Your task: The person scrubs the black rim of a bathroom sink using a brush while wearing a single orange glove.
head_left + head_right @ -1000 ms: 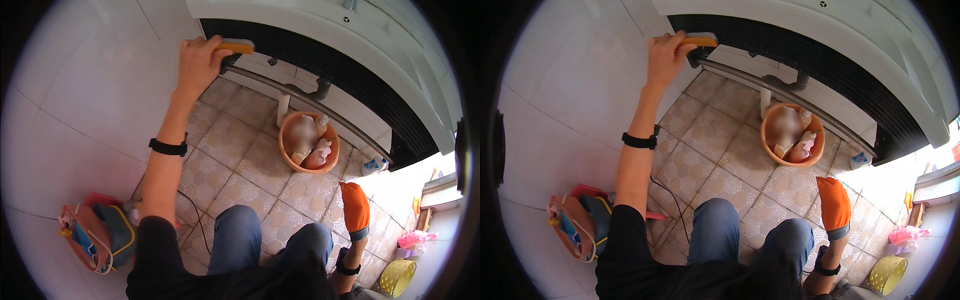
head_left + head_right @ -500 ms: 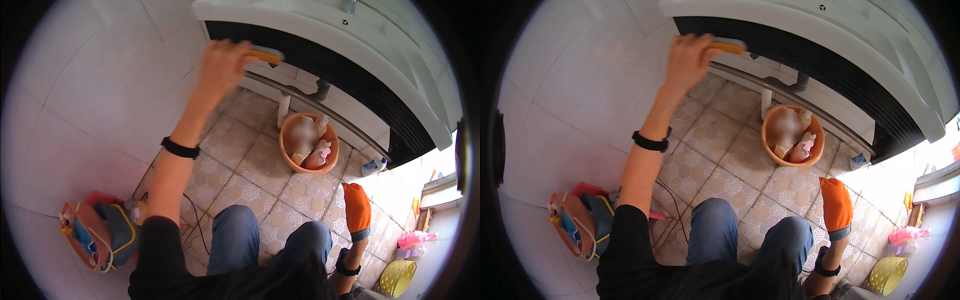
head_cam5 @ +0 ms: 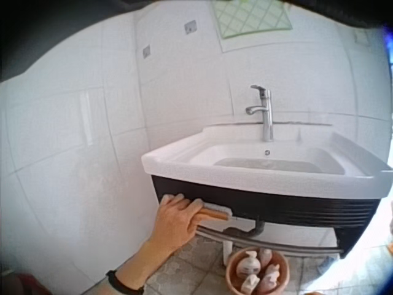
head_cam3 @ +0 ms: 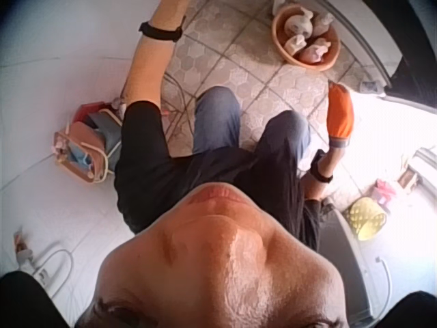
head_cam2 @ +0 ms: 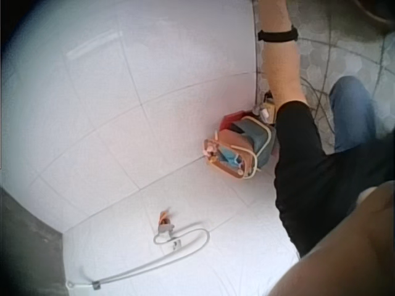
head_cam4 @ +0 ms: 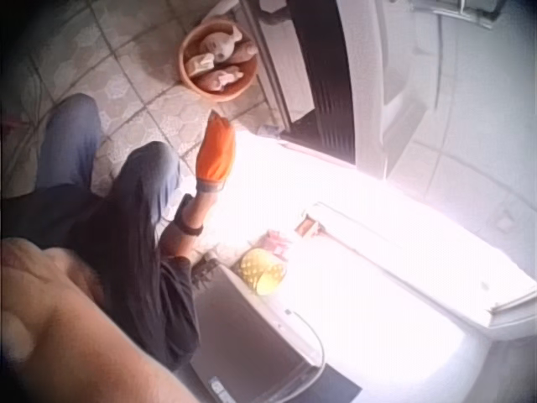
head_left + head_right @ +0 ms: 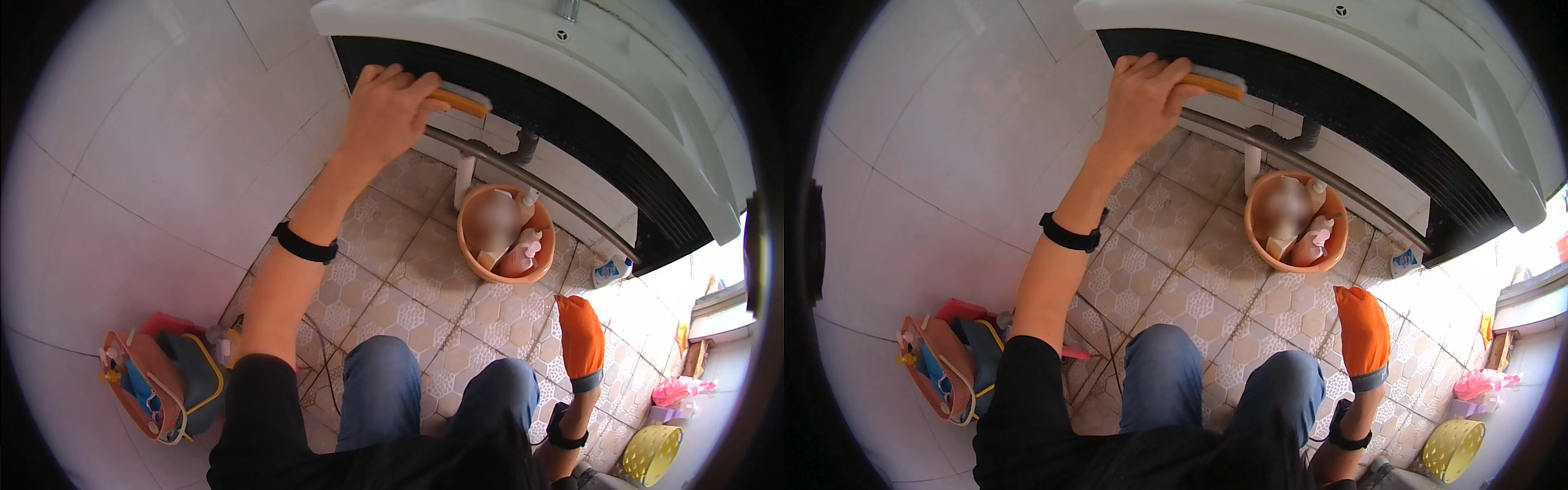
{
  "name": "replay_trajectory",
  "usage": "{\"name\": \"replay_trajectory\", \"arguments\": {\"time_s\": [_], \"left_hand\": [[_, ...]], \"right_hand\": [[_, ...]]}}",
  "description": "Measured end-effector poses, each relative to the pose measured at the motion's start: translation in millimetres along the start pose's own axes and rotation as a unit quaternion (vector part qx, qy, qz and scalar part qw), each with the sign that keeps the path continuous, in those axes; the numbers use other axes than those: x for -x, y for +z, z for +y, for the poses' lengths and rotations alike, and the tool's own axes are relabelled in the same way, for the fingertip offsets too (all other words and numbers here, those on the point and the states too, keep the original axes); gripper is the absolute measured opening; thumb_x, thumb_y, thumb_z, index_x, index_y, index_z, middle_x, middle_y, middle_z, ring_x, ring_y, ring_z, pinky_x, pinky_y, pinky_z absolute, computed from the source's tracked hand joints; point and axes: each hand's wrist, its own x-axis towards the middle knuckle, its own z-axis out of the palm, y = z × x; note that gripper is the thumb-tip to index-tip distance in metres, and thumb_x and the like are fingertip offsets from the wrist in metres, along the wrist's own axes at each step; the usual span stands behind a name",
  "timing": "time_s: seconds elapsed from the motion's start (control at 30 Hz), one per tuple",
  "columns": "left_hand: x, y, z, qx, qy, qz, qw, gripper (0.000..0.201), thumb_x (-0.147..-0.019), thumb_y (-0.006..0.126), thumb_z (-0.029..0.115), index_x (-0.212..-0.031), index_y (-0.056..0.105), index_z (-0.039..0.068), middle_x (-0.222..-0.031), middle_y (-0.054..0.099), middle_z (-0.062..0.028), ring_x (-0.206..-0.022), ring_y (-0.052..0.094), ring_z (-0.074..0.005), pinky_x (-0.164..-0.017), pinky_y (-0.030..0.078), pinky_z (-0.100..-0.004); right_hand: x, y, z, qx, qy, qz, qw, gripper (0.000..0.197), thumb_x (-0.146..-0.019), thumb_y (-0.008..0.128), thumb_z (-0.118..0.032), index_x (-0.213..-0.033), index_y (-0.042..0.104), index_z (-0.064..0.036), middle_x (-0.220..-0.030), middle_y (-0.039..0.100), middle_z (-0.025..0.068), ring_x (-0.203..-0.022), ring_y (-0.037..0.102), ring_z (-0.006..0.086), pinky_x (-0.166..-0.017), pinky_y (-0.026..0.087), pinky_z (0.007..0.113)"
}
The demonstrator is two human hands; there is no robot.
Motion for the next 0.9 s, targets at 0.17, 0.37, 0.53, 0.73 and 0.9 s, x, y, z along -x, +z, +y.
{"name": "replay_trajectory", "arguments": {"time_s": [0.17, 0.37, 0.53, 0.73, 0.9], "left_hand": [[16.3, -29.4, -32.3, -0.056, -0.050, -0.052, 0.996, 0.023, -0.096, 0.077, 0.029, -0.104, 0.074, 0.007, -0.069, 0.066, -0.0069, -0.071, 0.061, -0.0262, -0.083, 0.044, -0.0414], [14.0, -20.5, -22.5, -0.060, -0.058, -0.024, 0.996, 0.022, -0.094, 0.079, 0.028, -0.101, 0.072, 0.009, -0.070, 0.062, -0.0067, -0.069, 0.060, -0.0263, -0.078, 0.043, -0.0423], [-14.0, 3.5, 49.2, 0.021, 0.007, -0.002, 1.000, 0.023, -0.095, 0.078, 0.030, -0.103, 0.073, 0.008, -0.070, 0.063, -0.0063, -0.069, 0.060, -0.0267, -0.080, 0.042, -0.0430], [-16.6, -25.9, 48.4, -0.039, -0.117, -0.071, 0.990, 0.021, -0.096, 0.077, 0.027, -0.100, 0.071, 0.008, -0.067, 0.063, -0.0076, -0.069, 0.059, -0.0291, -0.078, 0.041, -0.0427], [-45.5, 9.2, 154.1, 0.038, -0.041, -0.064, 0.996, 0.017, -0.093, 0.078, 0.024, -0.095, 0.067, 0.011, -0.068, 0.062, -0.0052, -0.074, 0.060, -0.0261, -0.077, 0.040, -0.0419]], "right_hand": [[1.0, 1.9, 4.1, 0.019, -0.006, 0.001, 1.000, 0.035, -0.092, 0.066, 0.005, -0.124, 0.073, -0.0051, -0.117, 0.070, 0.0162, -0.105, 0.068, 0.0376, -0.093, 0.055, 0.039], [0.4, 0.0, 1.2, -0.010, -0.007, 0.012, 1.000, 0.035, -0.091, 0.067, 0.006, -0.124, 0.073, -0.0045, -0.116, 0.069, 0.0164, -0.105, 0.069, 0.0371, -0.094, 0.055, 0.039], [1.9, -9.9, 1.1, -0.007, -0.010, 0.011, 1.000, 0.035, -0.090, 0.068, 0.007, -0.123, 0.073, -0.0038, -0.116, 0.069, 0.0166, -0.107, 0.068, 0.0373, -0.094, 0.055, 0.040], [28.1, -27.3, 20.4, 0.040, 0.000, 0.054, 0.998, 0.035, -0.091, 0.068, 0.004, -0.124, 0.073, -0.0054, -0.119, 0.070, 0.0165, -0.107, 0.068, 0.0382, -0.095, 0.055, 0.040], [40.4, -28.7, 34.6, 0.020, 0.028, 0.052, 0.998, 0.037, -0.092, 0.068, 0.004, -0.126, 0.073, -0.0067, -0.117, 0.070, 0.0165, -0.107, 0.067, 0.0379, -0.094, 0.054, 0.040]]}}
